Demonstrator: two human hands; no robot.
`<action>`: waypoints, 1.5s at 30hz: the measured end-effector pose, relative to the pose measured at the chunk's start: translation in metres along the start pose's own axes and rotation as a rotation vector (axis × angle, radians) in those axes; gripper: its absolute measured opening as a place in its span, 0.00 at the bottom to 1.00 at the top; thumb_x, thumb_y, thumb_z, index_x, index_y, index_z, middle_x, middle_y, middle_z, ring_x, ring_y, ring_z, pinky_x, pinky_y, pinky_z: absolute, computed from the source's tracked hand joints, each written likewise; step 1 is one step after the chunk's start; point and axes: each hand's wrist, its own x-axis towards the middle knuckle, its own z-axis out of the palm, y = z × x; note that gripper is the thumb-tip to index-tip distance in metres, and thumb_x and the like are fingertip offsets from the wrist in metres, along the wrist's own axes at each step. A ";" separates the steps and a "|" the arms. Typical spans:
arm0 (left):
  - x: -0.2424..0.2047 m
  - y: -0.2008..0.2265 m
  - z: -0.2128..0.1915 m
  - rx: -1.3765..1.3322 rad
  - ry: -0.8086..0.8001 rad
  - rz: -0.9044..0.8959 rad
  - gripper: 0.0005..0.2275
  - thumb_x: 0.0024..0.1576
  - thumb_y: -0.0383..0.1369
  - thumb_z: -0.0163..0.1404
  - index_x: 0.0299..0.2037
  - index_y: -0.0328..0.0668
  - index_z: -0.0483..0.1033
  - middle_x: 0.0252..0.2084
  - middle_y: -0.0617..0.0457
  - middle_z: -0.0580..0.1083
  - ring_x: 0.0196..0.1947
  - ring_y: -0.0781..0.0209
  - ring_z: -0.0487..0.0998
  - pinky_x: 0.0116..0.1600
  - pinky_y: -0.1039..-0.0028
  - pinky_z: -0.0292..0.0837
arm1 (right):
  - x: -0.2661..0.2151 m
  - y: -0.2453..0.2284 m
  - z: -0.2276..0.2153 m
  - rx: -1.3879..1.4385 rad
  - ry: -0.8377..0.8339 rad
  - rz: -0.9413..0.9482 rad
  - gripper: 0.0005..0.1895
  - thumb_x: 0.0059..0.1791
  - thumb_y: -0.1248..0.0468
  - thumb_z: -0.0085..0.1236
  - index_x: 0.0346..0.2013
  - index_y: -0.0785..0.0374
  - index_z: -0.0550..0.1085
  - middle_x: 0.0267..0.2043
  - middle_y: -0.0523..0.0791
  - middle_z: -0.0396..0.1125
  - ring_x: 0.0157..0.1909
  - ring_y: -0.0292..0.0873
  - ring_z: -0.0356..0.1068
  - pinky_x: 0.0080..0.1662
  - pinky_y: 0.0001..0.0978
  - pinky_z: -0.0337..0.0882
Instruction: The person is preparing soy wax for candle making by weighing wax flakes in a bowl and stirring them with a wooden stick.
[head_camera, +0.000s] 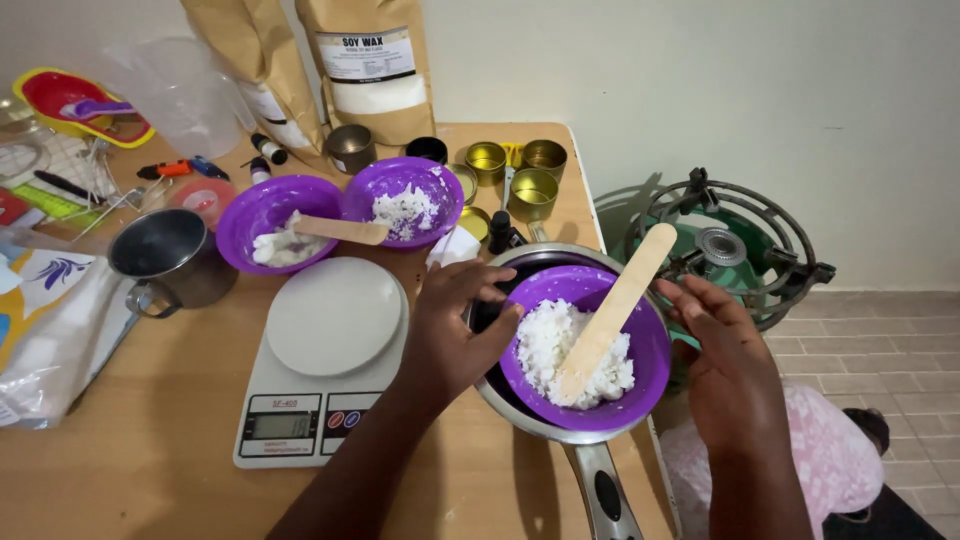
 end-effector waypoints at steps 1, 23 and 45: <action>0.000 -0.001 0.000 0.000 0.001 0.002 0.12 0.47 0.28 0.57 0.41 0.44 0.75 0.26 0.56 0.76 0.37 0.61 0.77 0.56 0.61 0.61 | -0.001 -0.005 0.004 0.001 0.000 -0.002 0.20 0.49 0.65 0.38 0.56 0.63 0.63 0.54 0.47 0.67 0.53 0.40 0.63 0.46 0.30 0.60; -0.008 -0.020 0.012 0.153 0.034 -0.078 0.07 0.42 0.31 0.61 0.26 0.42 0.75 0.28 0.52 0.76 0.45 0.40 0.75 0.59 0.39 0.50 | 0.048 0.016 -0.014 0.239 -0.264 -0.124 0.13 0.48 0.68 0.48 0.48 0.60 0.69 0.38 0.41 0.67 0.40 0.35 0.66 0.41 0.27 0.66; -0.015 -0.013 0.011 0.337 0.040 -0.107 0.10 0.44 0.29 0.57 0.37 0.39 0.81 0.13 0.62 0.67 0.45 0.53 0.76 0.55 0.46 0.56 | -0.068 -0.004 -0.041 -0.039 -0.007 -0.629 0.16 0.51 0.56 0.44 0.38 0.69 0.65 0.42 0.61 0.69 0.20 0.50 0.69 0.19 0.30 0.64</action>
